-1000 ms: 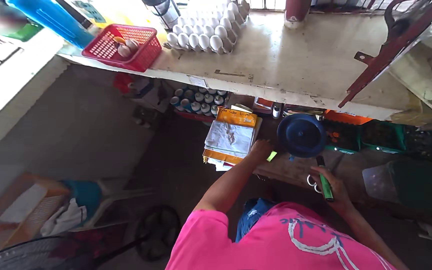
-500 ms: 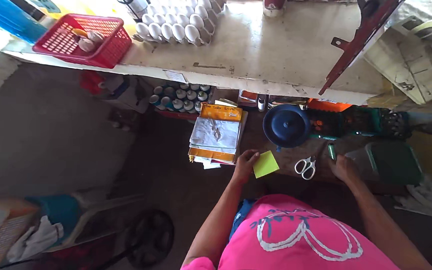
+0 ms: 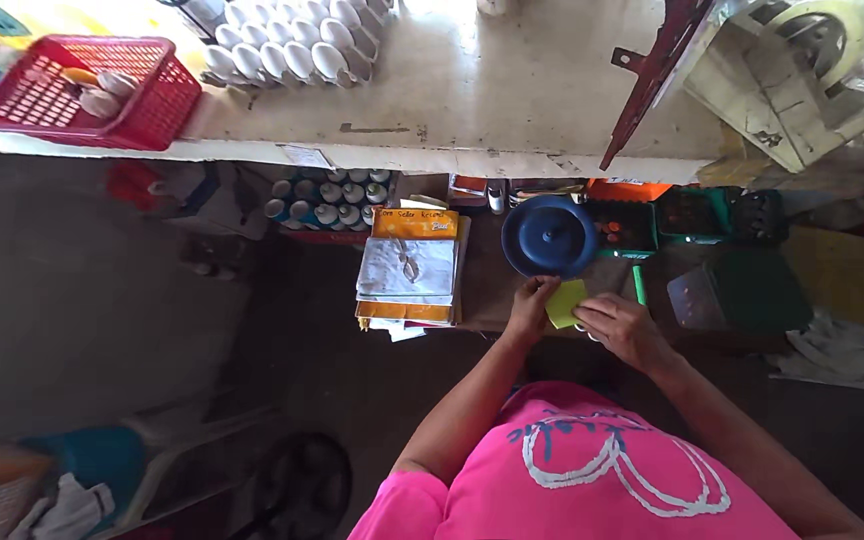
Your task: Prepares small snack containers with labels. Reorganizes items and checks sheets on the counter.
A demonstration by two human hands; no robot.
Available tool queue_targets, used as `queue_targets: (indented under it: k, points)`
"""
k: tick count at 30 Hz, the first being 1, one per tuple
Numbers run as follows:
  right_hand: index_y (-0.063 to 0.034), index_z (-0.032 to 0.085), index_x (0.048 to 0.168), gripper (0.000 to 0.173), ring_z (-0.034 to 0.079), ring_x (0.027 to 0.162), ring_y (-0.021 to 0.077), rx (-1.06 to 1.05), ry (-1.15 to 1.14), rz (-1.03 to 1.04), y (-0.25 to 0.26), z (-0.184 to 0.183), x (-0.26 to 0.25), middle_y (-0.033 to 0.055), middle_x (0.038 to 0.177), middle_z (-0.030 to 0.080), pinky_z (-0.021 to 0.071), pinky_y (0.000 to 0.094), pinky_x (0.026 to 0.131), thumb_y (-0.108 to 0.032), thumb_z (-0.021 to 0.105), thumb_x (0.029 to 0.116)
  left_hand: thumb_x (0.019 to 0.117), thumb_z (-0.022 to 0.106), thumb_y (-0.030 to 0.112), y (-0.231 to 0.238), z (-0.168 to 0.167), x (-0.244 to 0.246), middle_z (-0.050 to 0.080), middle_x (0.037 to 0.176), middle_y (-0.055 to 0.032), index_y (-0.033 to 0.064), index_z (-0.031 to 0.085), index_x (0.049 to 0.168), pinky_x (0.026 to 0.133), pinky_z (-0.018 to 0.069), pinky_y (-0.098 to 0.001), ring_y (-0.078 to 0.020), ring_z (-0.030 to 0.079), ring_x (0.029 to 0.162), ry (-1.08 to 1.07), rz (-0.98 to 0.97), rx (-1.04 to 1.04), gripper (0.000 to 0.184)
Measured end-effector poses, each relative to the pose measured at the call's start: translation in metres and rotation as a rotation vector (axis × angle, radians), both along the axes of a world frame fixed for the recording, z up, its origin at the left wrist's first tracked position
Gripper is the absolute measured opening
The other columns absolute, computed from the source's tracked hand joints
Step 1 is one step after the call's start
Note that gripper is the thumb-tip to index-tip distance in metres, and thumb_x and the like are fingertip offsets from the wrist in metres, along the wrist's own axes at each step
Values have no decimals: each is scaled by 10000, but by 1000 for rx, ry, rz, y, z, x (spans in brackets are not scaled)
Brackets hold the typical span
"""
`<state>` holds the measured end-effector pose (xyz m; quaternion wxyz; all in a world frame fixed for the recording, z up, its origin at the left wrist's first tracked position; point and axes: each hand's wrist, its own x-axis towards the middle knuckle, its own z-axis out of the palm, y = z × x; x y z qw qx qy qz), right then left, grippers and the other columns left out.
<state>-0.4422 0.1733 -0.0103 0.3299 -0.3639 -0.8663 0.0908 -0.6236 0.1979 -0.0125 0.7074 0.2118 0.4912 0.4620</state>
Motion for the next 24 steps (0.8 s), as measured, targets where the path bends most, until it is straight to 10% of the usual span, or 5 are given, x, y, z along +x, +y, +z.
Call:
queue_targets:
  k: [5,11,24]
  points:
    - [-35,790,977,194,739,902,270,24,100,-132,-8,-10,-22,152,948,760,597,339,832,-151,635,973,1051,87,603,-15,11,10,714,1099,-106,150,506,1354,815,592,-377,-232,710,979,-607,47,-124,687]
    - [-16,793,1032,319,725,964,306,-406,126,-3,-1,7,-17,198,1059,739,594,413,860,-304,724,915,1044,61,623,-20,11,9,706,1082,-110,138,538,1361,766,582,-338,-200,699,909,-627,58,-182,750]
    - [16,769,976,189,747,873,272,-431,57,-36,-1,33,-23,167,953,765,596,399,824,-109,627,965,1040,59,635,-27,11,4,688,1091,-98,169,474,1406,803,587,-389,-224,694,944,-668,25,-181,724]
